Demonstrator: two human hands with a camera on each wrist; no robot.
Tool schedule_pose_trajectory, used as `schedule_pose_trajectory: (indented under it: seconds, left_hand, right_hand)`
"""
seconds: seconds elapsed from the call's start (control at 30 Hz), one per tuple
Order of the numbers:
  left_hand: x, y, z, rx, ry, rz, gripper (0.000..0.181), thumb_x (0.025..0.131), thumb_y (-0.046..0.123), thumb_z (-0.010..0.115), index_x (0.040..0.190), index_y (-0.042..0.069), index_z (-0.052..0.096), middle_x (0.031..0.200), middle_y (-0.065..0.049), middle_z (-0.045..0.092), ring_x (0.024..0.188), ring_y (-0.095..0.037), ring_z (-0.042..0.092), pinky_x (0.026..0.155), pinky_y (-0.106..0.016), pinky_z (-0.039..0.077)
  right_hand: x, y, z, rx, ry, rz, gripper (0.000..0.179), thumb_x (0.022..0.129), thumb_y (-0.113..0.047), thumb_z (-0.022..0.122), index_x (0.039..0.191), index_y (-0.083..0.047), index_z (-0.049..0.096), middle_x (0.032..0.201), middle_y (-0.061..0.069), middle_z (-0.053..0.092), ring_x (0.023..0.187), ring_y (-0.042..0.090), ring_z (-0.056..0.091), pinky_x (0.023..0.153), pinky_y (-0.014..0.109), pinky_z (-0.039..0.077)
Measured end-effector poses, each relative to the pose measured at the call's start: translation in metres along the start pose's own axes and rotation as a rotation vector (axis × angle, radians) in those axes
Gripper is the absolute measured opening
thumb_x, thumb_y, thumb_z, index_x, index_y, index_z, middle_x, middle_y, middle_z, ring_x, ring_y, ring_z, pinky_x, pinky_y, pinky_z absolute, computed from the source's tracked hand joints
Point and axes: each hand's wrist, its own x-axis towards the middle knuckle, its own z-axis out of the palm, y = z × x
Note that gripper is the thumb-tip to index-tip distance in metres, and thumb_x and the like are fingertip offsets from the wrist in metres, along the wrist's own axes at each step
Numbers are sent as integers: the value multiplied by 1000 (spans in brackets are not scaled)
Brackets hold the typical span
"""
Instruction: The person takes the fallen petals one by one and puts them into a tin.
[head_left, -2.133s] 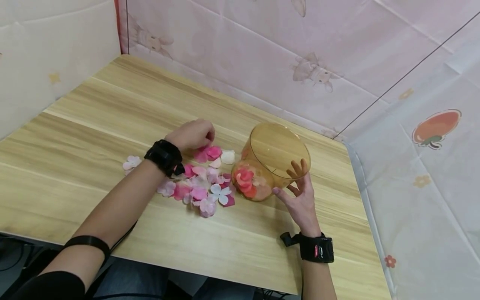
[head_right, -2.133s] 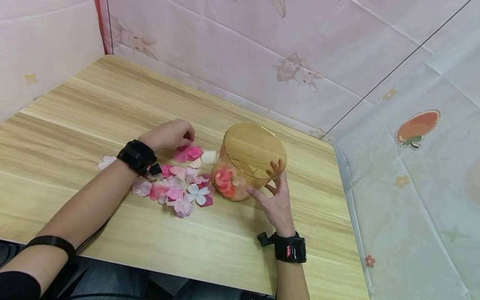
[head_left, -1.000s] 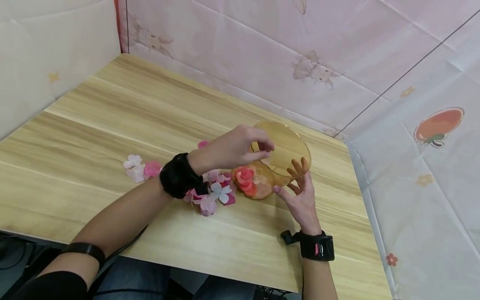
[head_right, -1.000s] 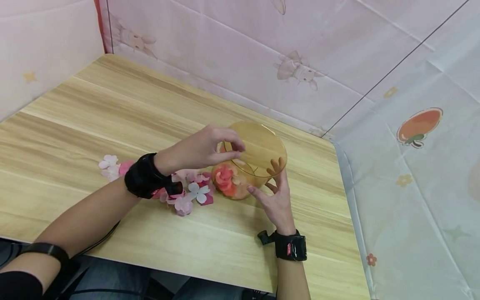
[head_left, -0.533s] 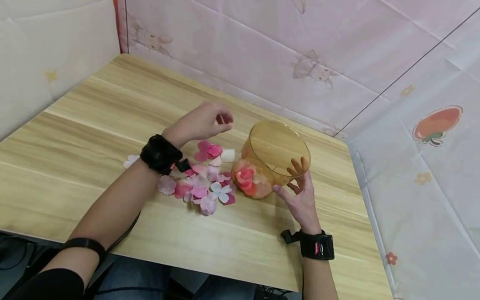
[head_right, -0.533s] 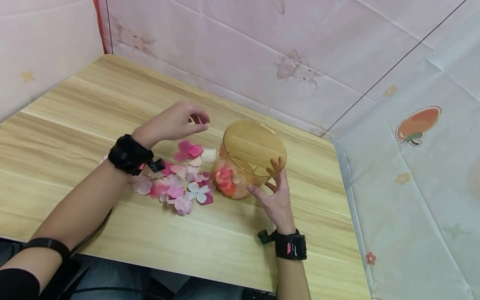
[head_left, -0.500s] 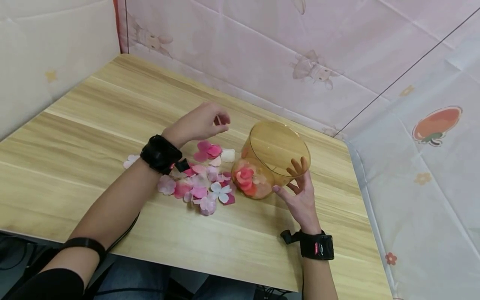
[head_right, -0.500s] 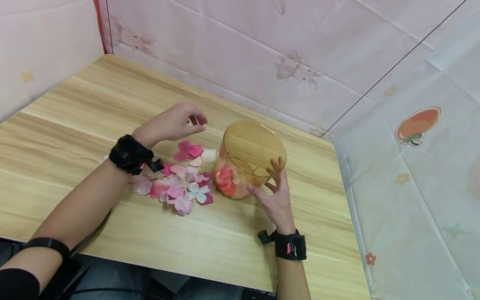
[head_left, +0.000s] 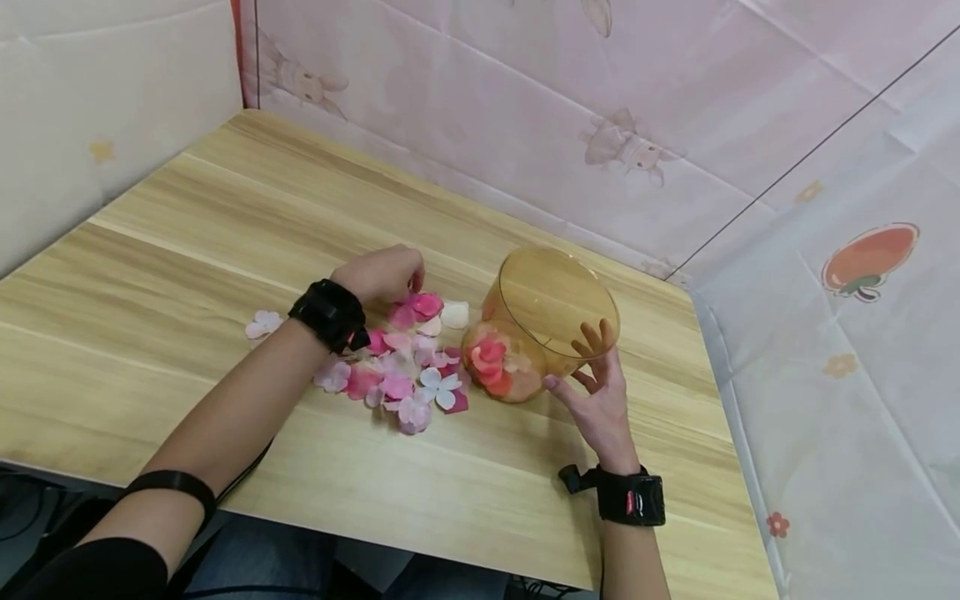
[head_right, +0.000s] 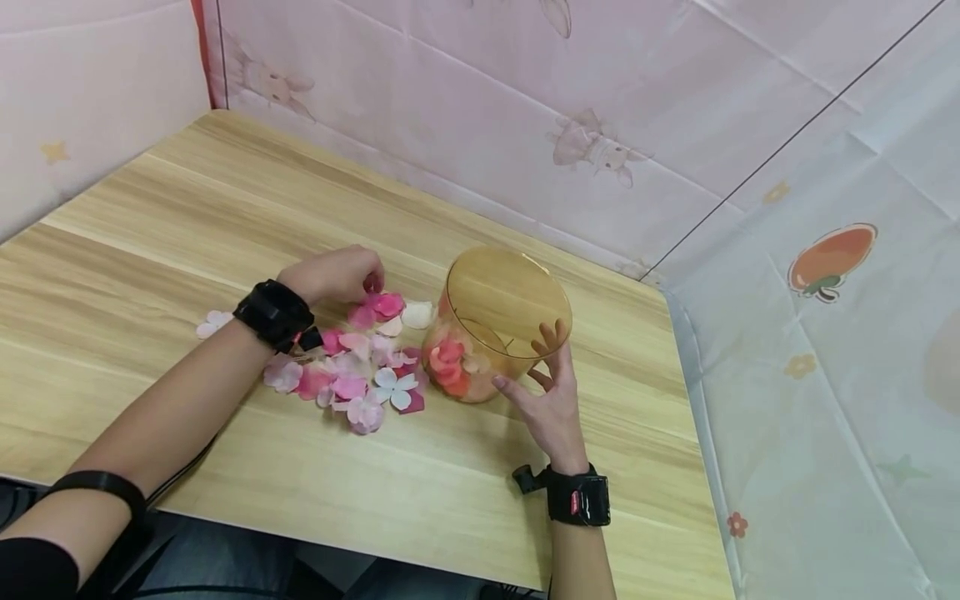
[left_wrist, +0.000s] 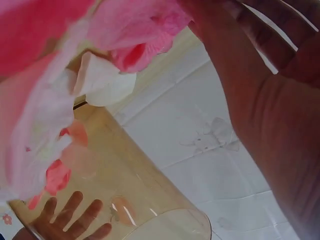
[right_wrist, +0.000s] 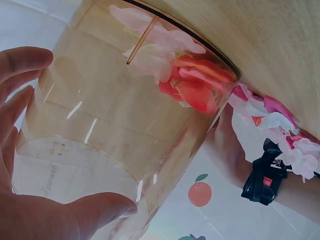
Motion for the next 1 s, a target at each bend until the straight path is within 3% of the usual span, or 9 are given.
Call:
schedule_pose_trajectory:
  seconds: [0.1,0.2,0.3,0.43,0.63,0.83,1.0]
  left_hand:
    - [-1,-1,-2,7,8,-16,15,93,-4,60,98,2,73,98,-13,68,84,-26,58,71,-32,50]
    - [-5,-2,-7,-14,28,-12,17,94,-3,58,94,3,73,94,-12,68,83,-25,58,70,-32,50]
    - [-9,-1,-19,-37,78,51,16,95,0,58,95,4,74,96,-12,70,86,-25,59,75,-35,52]
    - [-17,10,-40,-68,177,168,11,98,8,64,98,5,74,99,-12,71,90,-25,59,82,-37,52]
    - [-41,51,-57,-242,348,352,10,96,18,74,97,9,75,94,-7,75,86,-18,66,82,-33,54]
    - [-55,99,-42,-408,455,563,11,93,15,77,102,7,76,97,-5,77,87,-13,70,78,-27,60]
    - [-47,118,-17,-376,485,678,10,93,7,76,102,3,75,97,-7,77,87,-14,70,77,-25,59]
  right_hand:
    - [0,0,0,-9,1,1,108,85,-2,81,165,-36,16,168,-5,35,147,23,45,106,31,47]
    - [0,-1,0,-12,0,7,108,85,-3,81,165,-37,16,167,-5,36,146,22,45,106,31,47]
    - [1,-1,0,-7,-4,9,108,85,-2,81,165,-35,16,168,-4,35,147,23,45,106,29,47]
    - [3,-3,-1,3,-7,9,107,86,0,80,165,-33,16,168,-3,35,147,24,44,104,25,47]
    - [3,-3,-3,10,-11,7,107,86,0,80,165,-34,17,167,-3,34,147,24,44,103,22,47]
    - [3,-2,-3,17,-9,2,107,86,0,80,165,-33,17,168,-1,34,148,31,43,108,38,45]
    - [3,-1,-2,34,-8,6,106,86,1,79,165,-33,17,168,0,35,149,36,41,109,44,44]
